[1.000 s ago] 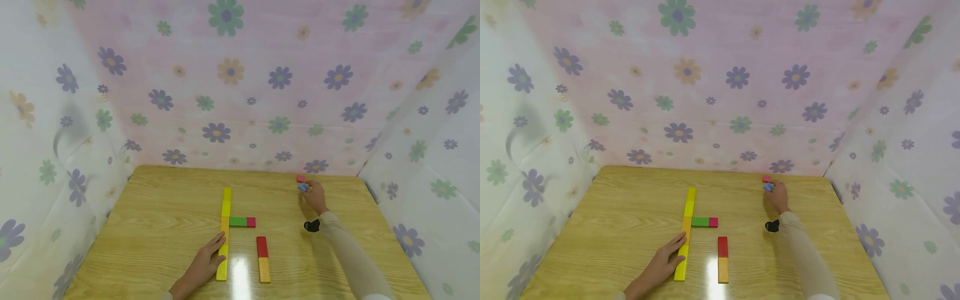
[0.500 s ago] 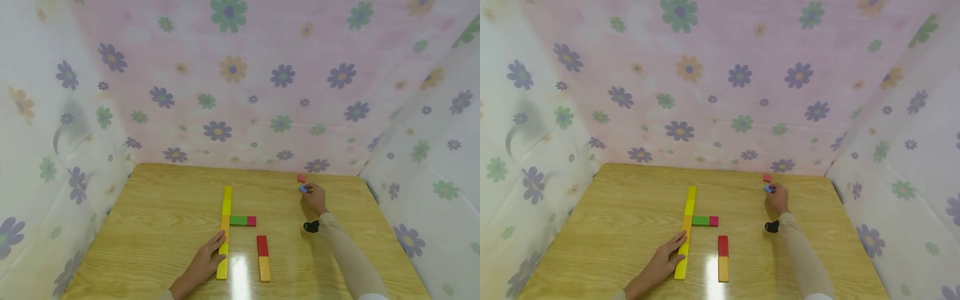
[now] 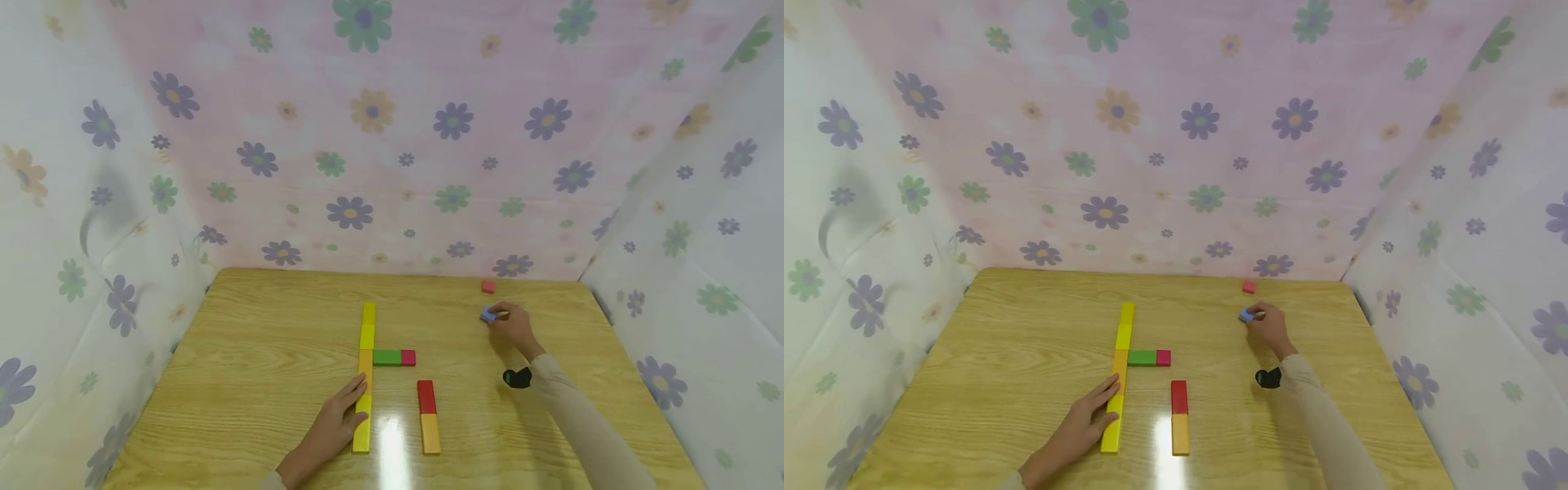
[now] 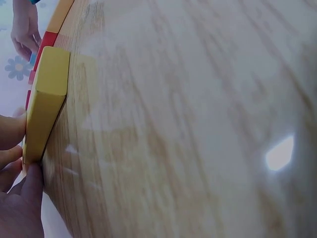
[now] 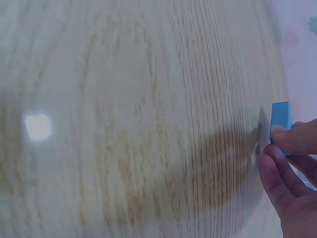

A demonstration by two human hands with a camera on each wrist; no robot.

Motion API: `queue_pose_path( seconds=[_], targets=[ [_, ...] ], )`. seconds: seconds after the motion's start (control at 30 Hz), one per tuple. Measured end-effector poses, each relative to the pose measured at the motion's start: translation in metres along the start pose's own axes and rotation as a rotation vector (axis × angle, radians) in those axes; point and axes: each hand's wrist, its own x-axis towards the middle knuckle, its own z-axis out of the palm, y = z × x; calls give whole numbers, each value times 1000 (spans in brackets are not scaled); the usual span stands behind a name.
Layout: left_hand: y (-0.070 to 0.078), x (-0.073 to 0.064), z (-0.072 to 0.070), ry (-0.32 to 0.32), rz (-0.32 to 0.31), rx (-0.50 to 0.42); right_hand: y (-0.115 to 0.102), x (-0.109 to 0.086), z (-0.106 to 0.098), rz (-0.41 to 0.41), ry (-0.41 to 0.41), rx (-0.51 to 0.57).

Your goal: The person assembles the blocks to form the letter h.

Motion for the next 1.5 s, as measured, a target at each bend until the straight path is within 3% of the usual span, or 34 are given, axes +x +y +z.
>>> queue_pose_path(
  seconds=[0.47, 1.0, 1.5],
  targets=[
    [0, 0, 1, 14, 23, 17, -12, -19, 13, 10, -50, 37],
    [-2, 0, 2, 5, 14, 4, -27, -35, 28, -121, -83, 51],
    [-2, 1, 2, 11, 8, -3, -42, -44, 41, -187, -113, 58]
  ],
)
